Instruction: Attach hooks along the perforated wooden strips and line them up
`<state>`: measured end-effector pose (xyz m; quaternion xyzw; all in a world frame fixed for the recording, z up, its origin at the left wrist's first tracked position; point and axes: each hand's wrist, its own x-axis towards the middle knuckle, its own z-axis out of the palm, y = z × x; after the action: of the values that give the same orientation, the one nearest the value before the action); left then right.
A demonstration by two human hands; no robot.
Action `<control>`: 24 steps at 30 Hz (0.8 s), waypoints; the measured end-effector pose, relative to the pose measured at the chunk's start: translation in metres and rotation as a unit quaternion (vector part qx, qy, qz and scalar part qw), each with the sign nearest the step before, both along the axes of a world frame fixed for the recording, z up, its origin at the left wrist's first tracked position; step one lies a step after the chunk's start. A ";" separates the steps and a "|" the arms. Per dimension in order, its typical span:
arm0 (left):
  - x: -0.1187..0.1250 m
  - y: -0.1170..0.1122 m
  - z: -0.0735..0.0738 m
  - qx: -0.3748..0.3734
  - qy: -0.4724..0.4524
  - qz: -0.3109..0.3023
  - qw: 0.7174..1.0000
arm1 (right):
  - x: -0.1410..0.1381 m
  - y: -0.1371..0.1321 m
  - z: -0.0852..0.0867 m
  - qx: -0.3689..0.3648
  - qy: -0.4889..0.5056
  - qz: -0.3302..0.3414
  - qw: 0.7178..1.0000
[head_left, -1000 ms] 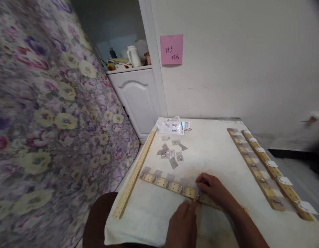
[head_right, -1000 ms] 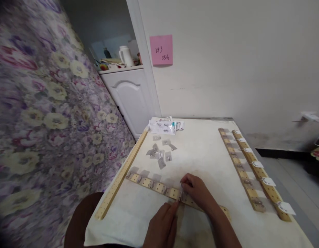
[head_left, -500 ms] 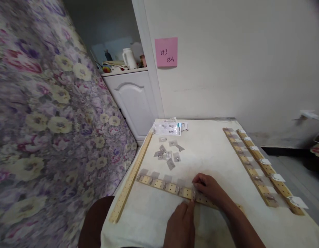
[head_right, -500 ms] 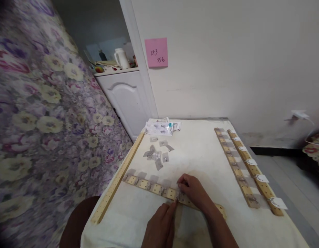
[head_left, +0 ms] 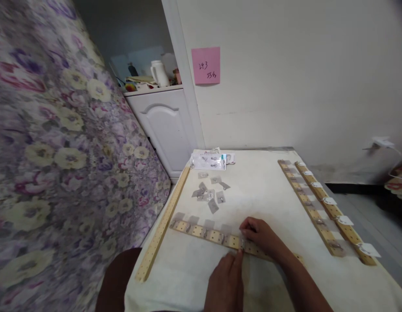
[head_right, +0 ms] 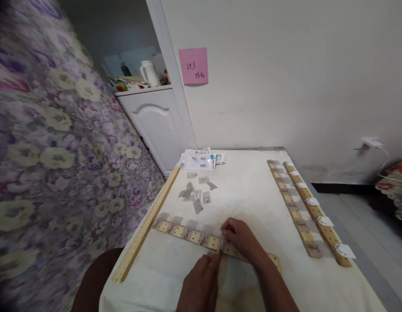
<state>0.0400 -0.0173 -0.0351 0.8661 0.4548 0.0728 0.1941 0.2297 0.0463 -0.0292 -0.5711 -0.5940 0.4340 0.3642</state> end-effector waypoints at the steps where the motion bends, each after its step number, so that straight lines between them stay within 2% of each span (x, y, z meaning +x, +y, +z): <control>1: 0.000 0.000 0.000 0.000 0.003 0.003 1.000 | 0.000 0.000 0.000 0.000 0.001 0.000 1.000; 12: 0.001 -0.001 -0.002 0.008 0.000 0.005 1.000 | 0.000 -0.001 0.003 0.006 -0.001 -0.001 1.000; 24: 0.003 -0.001 0.005 -0.006 0.008 0.014 1.000 | 0.001 0.000 0.000 0.007 0.004 0.003 1.000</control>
<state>0.0428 -0.0184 -0.0305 0.8589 0.4692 0.0655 0.1947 0.2304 0.0459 -0.0287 -0.5651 -0.5975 0.4333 0.3686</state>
